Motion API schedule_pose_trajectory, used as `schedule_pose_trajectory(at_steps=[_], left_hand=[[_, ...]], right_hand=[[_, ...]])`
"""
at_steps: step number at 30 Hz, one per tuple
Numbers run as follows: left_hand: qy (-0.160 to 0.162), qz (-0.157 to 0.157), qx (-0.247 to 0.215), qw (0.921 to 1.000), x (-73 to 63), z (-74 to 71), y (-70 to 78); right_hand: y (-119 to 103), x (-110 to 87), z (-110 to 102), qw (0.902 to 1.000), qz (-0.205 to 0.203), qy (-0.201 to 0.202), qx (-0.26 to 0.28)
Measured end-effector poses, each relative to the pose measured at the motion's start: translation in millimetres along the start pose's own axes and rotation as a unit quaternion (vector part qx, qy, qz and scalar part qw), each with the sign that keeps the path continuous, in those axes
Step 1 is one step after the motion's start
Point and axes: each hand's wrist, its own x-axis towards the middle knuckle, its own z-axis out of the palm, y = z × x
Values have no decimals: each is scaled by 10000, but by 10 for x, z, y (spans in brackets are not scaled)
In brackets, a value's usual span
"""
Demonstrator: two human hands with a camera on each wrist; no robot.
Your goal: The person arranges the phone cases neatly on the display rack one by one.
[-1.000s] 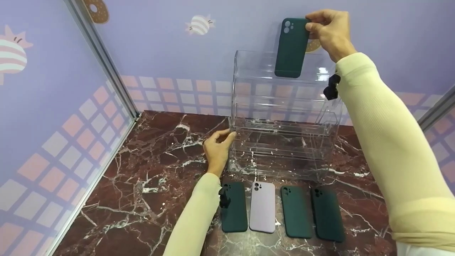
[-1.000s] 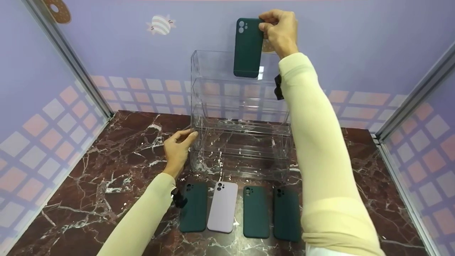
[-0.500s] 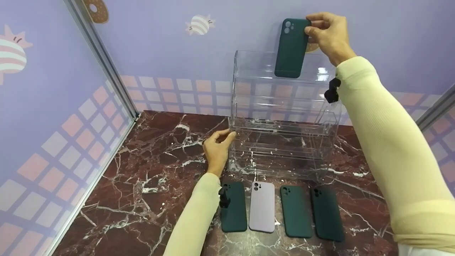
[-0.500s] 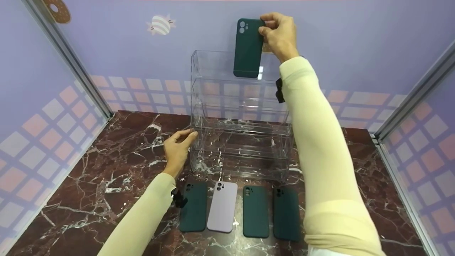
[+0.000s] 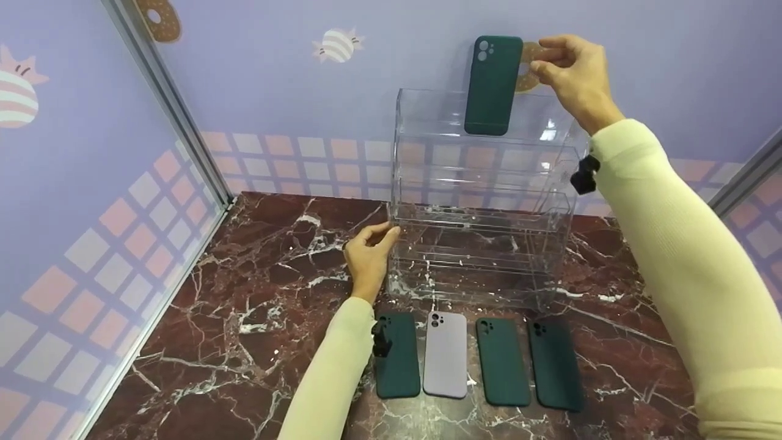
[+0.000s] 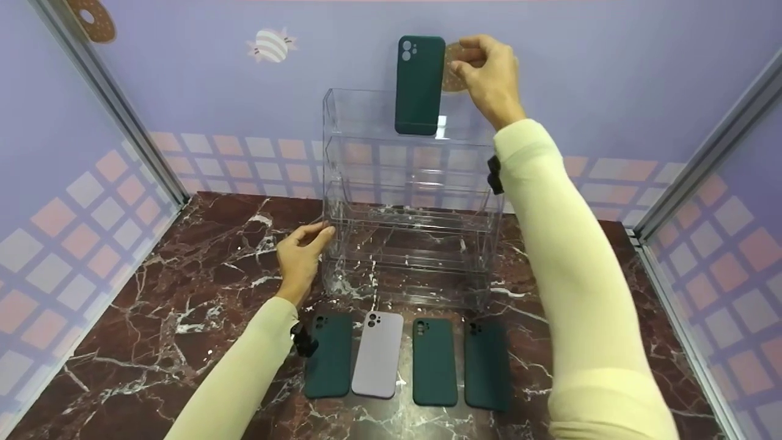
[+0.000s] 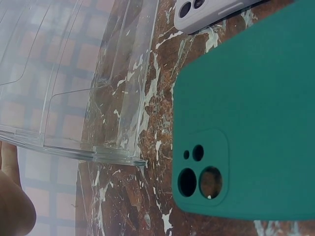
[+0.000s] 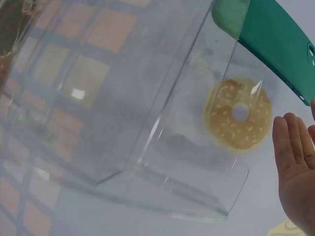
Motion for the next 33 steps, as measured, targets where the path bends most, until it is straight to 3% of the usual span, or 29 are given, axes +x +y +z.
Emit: schedule_pose_trajectory(at_steps=[8,19,33], left_hand=[[75,-18,60,10000,21,-12,-28],[17,32,88,10000,26,-6,-21],[113,108,-61,9999,34,-1,-38]], right_hand=[[149,-268,-131,9993,-366,7,-115],[319,-836,-219,9929,-1080,-98,-481],[587,-1601,-362,9914,-1150,-428,-452]])
